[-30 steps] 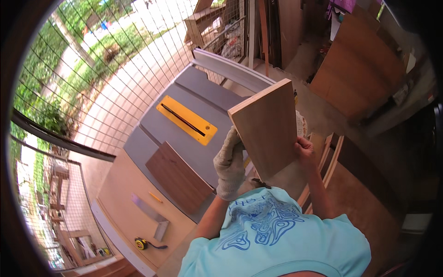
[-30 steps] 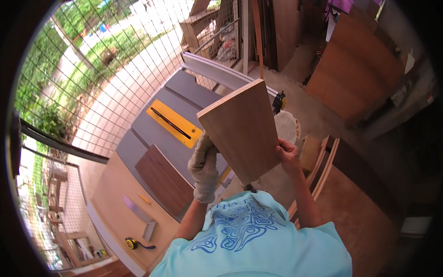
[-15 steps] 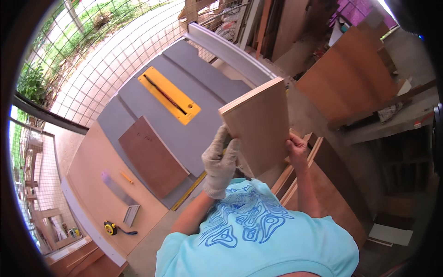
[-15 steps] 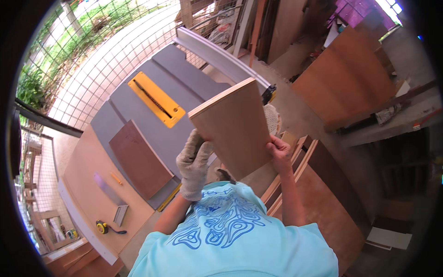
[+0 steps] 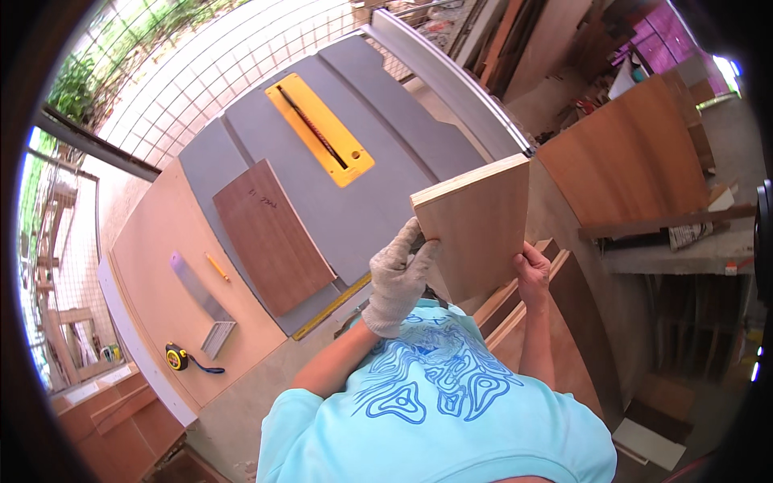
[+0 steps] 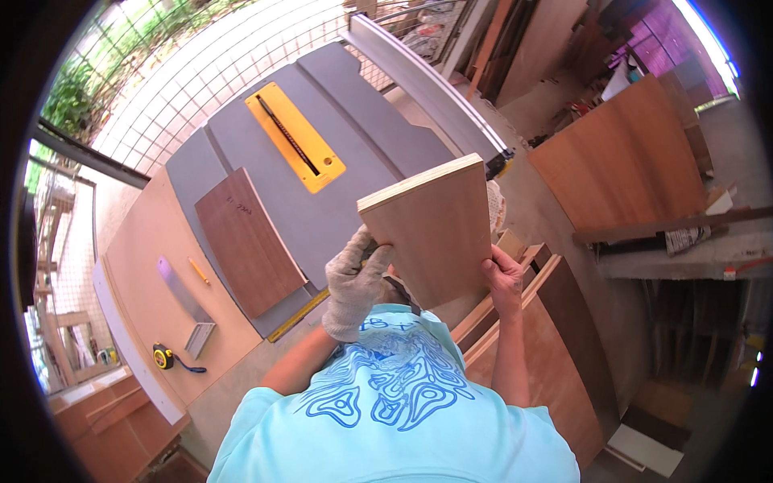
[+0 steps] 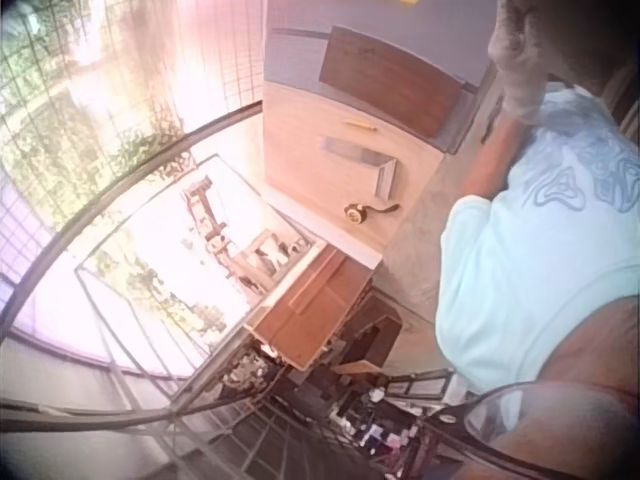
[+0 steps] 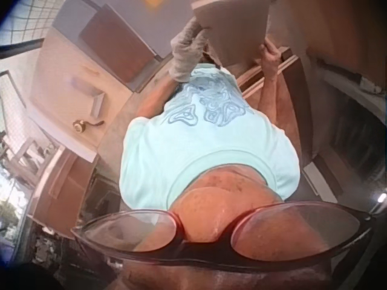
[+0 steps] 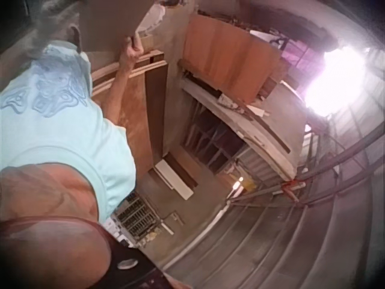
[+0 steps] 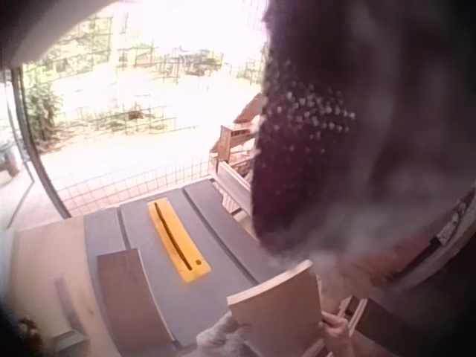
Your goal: The person measures the internal dimensions of a wooden cabinet using a tape measure, then walks to a table saw to align and cut a small wooden board.
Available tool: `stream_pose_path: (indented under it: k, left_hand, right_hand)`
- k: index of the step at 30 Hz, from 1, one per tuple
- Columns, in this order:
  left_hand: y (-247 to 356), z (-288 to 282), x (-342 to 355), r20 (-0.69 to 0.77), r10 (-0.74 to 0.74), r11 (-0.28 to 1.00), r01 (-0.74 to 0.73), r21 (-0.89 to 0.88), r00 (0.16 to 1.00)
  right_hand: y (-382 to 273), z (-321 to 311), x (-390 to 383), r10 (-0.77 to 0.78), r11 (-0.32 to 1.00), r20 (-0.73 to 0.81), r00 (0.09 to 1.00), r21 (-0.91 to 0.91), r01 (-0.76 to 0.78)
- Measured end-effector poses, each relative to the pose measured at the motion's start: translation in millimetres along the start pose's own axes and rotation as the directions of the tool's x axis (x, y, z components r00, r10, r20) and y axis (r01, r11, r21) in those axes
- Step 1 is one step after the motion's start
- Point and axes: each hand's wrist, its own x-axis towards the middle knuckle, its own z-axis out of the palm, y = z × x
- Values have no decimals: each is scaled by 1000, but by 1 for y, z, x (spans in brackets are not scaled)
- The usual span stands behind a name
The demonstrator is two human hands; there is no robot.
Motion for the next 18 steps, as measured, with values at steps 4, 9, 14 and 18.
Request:
stream_pose_path:
  k: [4, 9, 14, 18]
  left_hand:
    - [-20, 0, 11, -115, -150, 957, 173, 232, 982]
    - [-49, -5, 28, -239, -222, 838, 311, 449, 945]
    - [-66, 2, 50, -319, -168, 739, 334, 585, 933]
    - [-81, 4, 64, -422, -59, 669, 349, 656, 905]
  right_hand:
    - [-7, 9, 16, 127, 973, 36, 991, -196, -118]
    - [13, 20, 63, 246, 889, 127, 961, -425, -172]
    - [41, 32, 105, 232, 933, 184, 955, -318, -165]
    - [42, 44, 141, 160, 895, 248, 955, -445, -34]
